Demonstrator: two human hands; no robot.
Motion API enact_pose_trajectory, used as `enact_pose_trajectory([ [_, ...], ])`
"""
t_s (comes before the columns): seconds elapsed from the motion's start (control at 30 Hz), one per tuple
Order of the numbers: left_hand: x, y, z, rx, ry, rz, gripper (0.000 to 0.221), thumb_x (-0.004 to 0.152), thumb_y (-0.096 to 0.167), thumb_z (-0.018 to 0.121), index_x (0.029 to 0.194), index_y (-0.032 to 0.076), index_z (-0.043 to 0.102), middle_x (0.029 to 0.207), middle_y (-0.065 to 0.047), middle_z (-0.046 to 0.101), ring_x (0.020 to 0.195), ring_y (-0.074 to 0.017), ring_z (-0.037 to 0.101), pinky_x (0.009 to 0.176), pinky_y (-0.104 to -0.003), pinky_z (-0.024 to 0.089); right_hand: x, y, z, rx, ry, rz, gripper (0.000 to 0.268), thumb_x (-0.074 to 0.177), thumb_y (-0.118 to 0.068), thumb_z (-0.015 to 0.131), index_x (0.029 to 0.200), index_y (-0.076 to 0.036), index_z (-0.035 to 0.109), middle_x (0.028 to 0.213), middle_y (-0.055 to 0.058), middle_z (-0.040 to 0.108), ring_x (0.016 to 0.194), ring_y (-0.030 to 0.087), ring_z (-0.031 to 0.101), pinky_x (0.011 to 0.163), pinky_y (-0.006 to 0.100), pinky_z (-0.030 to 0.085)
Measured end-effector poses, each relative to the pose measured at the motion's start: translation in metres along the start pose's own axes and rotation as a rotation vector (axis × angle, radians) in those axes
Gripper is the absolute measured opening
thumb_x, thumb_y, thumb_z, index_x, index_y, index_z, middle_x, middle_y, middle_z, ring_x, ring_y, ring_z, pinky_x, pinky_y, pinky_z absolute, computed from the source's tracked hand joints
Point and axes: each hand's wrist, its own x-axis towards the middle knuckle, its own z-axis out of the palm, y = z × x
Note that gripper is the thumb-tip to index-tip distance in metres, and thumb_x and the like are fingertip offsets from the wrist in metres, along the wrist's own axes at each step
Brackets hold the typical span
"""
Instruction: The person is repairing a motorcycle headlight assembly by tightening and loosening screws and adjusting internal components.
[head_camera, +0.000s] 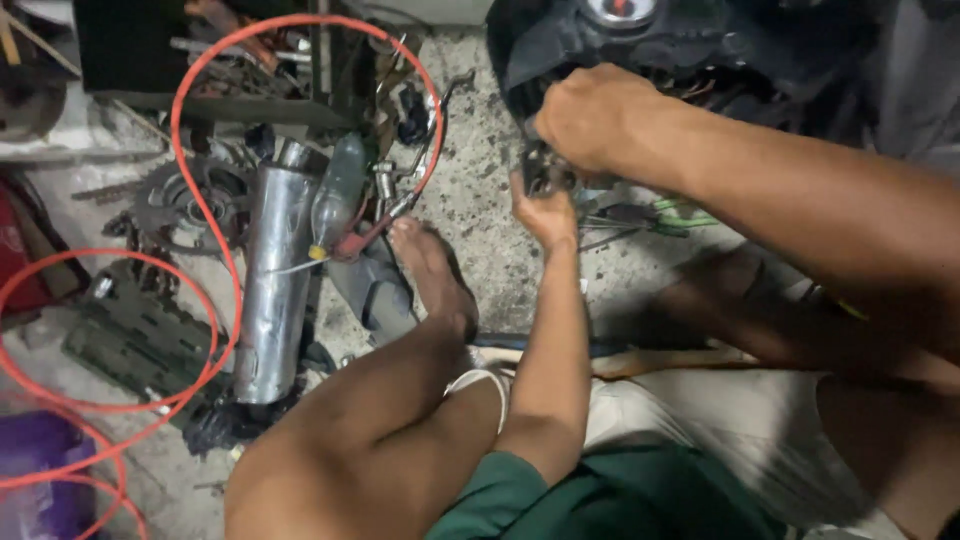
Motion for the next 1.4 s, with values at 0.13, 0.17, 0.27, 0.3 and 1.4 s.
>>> enact_pose_trajectory([
  [0.13, -0.008, 0.029, 0.011, 0.634, 0.048, 0.283, 0.037, 0.077, -0.003, 0.074, 0.113, 0.004, 0.066, 0.093, -0.009, 0.073, 0.078, -0.0196, 0.066, 0.073, -0.032, 0.056, 0.004, 0.015, 0.012, 0.103, -0.071, 0.279, 0.037, 0.07, -0.028, 0.089, 0.097, -0.004, 0.08, 0.091, 0.019, 0.077, 0.079, 0.042, 0.075, 0.073, 0.05, 0.062],
  [0.17, -0.006, 0.018, 0.005, 0.556, 0.065, 0.228, 0.042, 0.077, -0.008, 0.073, 0.117, 0.002, 0.064, 0.1, -0.011, 0.073, 0.084, -0.0202, 0.068, 0.077, -0.031, 0.057, 0.005, 0.017, 0.019, 0.147, -0.108, 0.352, 0.03, 0.066, -0.022, 0.079, 0.087, -0.001, 0.079, 0.084, 0.021, 0.076, 0.075, 0.043, 0.073, 0.069, 0.05, 0.06],
  [0.27, 0.0, 0.014, 0.001, 0.552, 0.056, 0.205, 0.044, 0.078, -0.006, 0.076, 0.12, 0.0, 0.063, 0.103, -0.013, 0.074, 0.086, -0.0213, 0.07, 0.079, -0.031, 0.058, -0.029, 0.01, -0.011, 0.223, -0.114, 0.472, 0.033, 0.073, -0.022, 0.072, 0.089, 0.006, 0.076, 0.085, 0.025, 0.075, 0.074, 0.044, 0.073, 0.069, 0.052, 0.06],
  [0.3, -0.002, 0.019, -0.002, 0.631, 0.054, 0.223, 0.041, 0.079, 0.0, 0.078, 0.118, -0.001, 0.064, 0.099, -0.013, 0.075, 0.082, -0.0218, 0.071, 0.077, -0.032, 0.058, -0.048, 0.001, -0.027, 0.253, -0.11, 0.507, 0.042, 0.084, -0.029, 0.074, 0.101, 0.01, 0.074, 0.093, 0.027, 0.074, 0.077, 0.044, 0.074, 0.072, 0.053, 0.062],
  [1.4, -0.13, 0.013, 0.059, -0.166, -0.287, -0.855, 0.045, 0.107, 0.005, 0.042, 0.149, -0.005, 0.028, 0.138, -0.027, 0.053, 0.114, -0.0369, 0.066, 0.102, -0.047, 0.057, -0.272, 0.084, 0.133, 0.28, -0.408, 0.308, 0.072, 0.094, -0.03, 0.053, 0.158, -0.048, 0.025, 0.089, -0.006, 0.084, 0.066, 0.013, 0.079, 0.064, 0.033, 0.057],
])
